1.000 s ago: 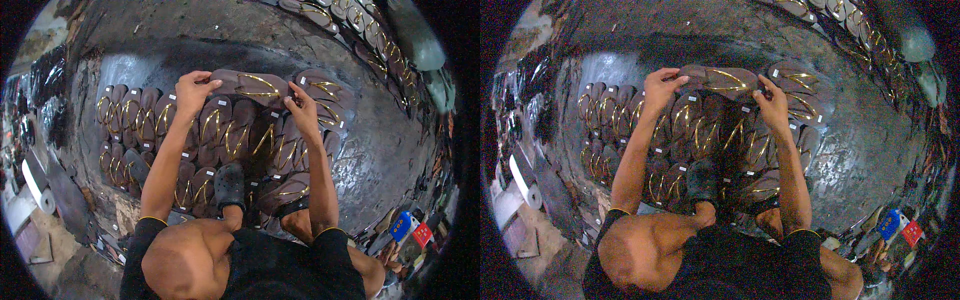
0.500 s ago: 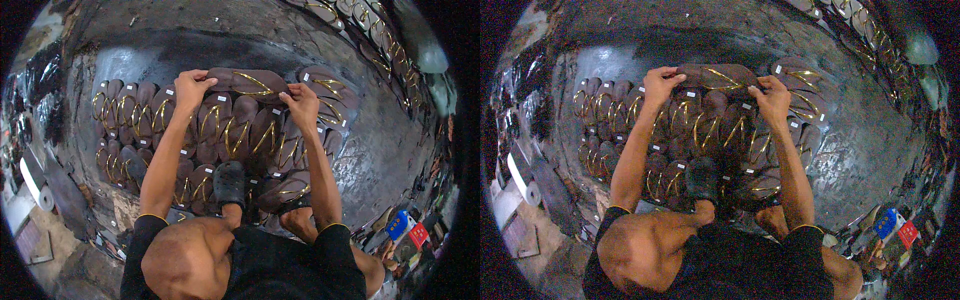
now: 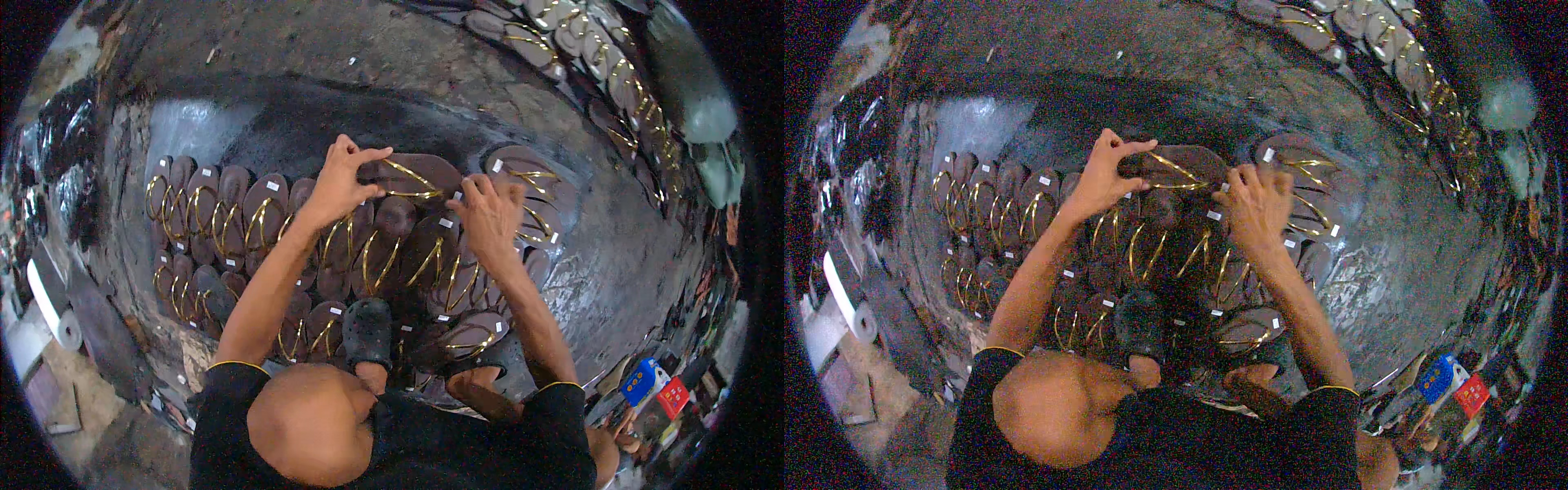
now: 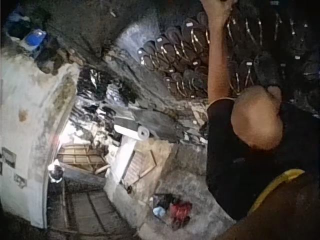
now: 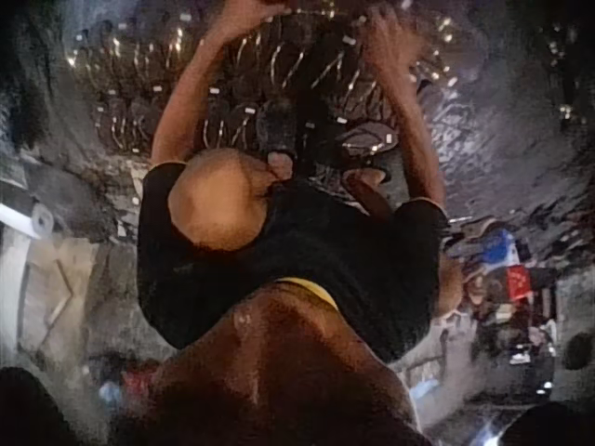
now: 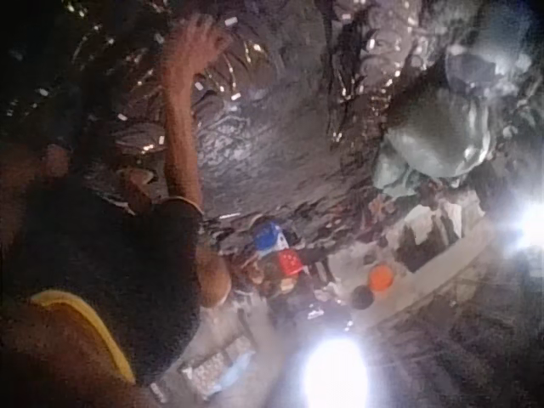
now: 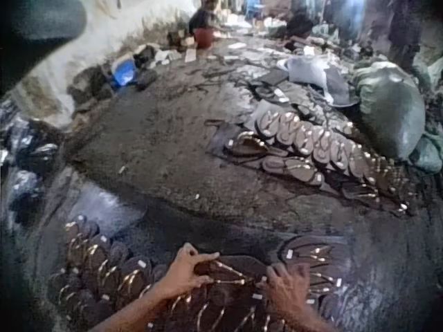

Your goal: The person arranges rows of flip-flops on the floor, picking up each pair and placing them in neat lines. The person handles both dark and brown flip-flops with gold straps, aligning them side by side.

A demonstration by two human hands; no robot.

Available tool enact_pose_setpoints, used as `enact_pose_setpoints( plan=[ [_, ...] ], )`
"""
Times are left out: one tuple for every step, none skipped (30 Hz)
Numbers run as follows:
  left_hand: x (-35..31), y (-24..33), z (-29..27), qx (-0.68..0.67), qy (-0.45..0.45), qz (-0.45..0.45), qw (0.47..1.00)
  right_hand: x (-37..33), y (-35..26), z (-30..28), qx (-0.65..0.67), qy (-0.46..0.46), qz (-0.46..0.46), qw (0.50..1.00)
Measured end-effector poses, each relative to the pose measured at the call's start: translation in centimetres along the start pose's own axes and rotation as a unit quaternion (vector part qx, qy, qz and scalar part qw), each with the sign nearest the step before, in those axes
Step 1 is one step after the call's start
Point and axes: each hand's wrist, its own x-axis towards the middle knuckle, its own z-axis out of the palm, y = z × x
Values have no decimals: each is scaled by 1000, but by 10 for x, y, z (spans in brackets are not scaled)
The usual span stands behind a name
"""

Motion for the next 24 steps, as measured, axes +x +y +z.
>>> enact_pose_setpoints(
  plan=[
    [-3, 2, 3, 10, 0, -25, 1000, 5, 2, -10, -25, 15, -29, 999],
    [-2, 4, 8, 19, -5, -46, 999, 5, 7, -9, -51, 28, -52, 997],
    [-1, 11, 4, 19, -5, -48, 999, 7, 21, 7, 87, 25, 10, 996],
    [-8, 11, 12, 15, -9, -54, 998, 2, 36, 22, 218, 10, 76, 973],
    [-2, 12, 12, 17, 2, -45, 999, -1, 40, 24, 192, 53, 71, 977],
    [-4, 13, 8, 22, 13, -35, 999, 1, 39, 26, 191, 40, 68, 978],
    [-12, 9, 1, -5, -2, -23, 1000, 2, 34, 25, 185, 30, 70, 980],
    [-25, 6, -7, -32, -16, -12, 999, -1, 28, 22, 179, 20, 71, 981],
    [-26, 0, -25, -50, -13, 8, 999, 4, 22, 12, 183, -25, 74, 980],
    [-38, 10, -40, -159, -15, -43, 986, 10, 26, 8, 234, 21, 74, 969],
    [-74, 29, -52, -273, -28, -107, 956, 4, 29, 1, 285, 49, 79, 954],
    [-118, 41, -64, -217, 3, -142, 966, -2, 28, -12, 337, 75, 81, 935],
    [-157, 46, -80, -150, 41, -169, 973, -4, 22, -25, 324, 87, 95, 937],
    [-201, 44, -92, -128, 42, -244, 960, -3, 11, -22, 363, 70, 98, 924],
    [-249, 41, -97, -112, 39, -325, 938, -5, -1, -21, 398, 44, 101, 911],
    [-289, 42, -99, -68, 96, -308, 944, -8, -9, -25, 430, 18, 106, 896],
    [-325, 32, -106, -11, 163, -290, 943, -10, -25, -26, 467, -34, 58, 882],
    [-352, 6, -117, 16, 239, -314, 919, -14, -34, -23, 478, -44, 51, 876],
    [-377, -18, -131, 44, 316, -334, 887, -17, -39, -17, 491, -53, 42, 869],
    [-389, -37, -137, 67, 392, -350, 848, -17, -39, -11, 500, -60, 33, 863],
    [-389, -45, -147, 39, 368, -338, 865, -14, -43, -13, 501, -82, 37, 861],
    [-379, -59, -153, 2, 341, -323, 883, -9, -49, -15, 505, -88, 41, 858],
    [-373, -68, -161, -31, 313, -308, 898, -4, -56, -19, 512, -95, 43, 853],
    [-379, -75, -165, -47, 291, -327, 898, -1, -66, -21, 520, -108, 42, 846]
  ],
)
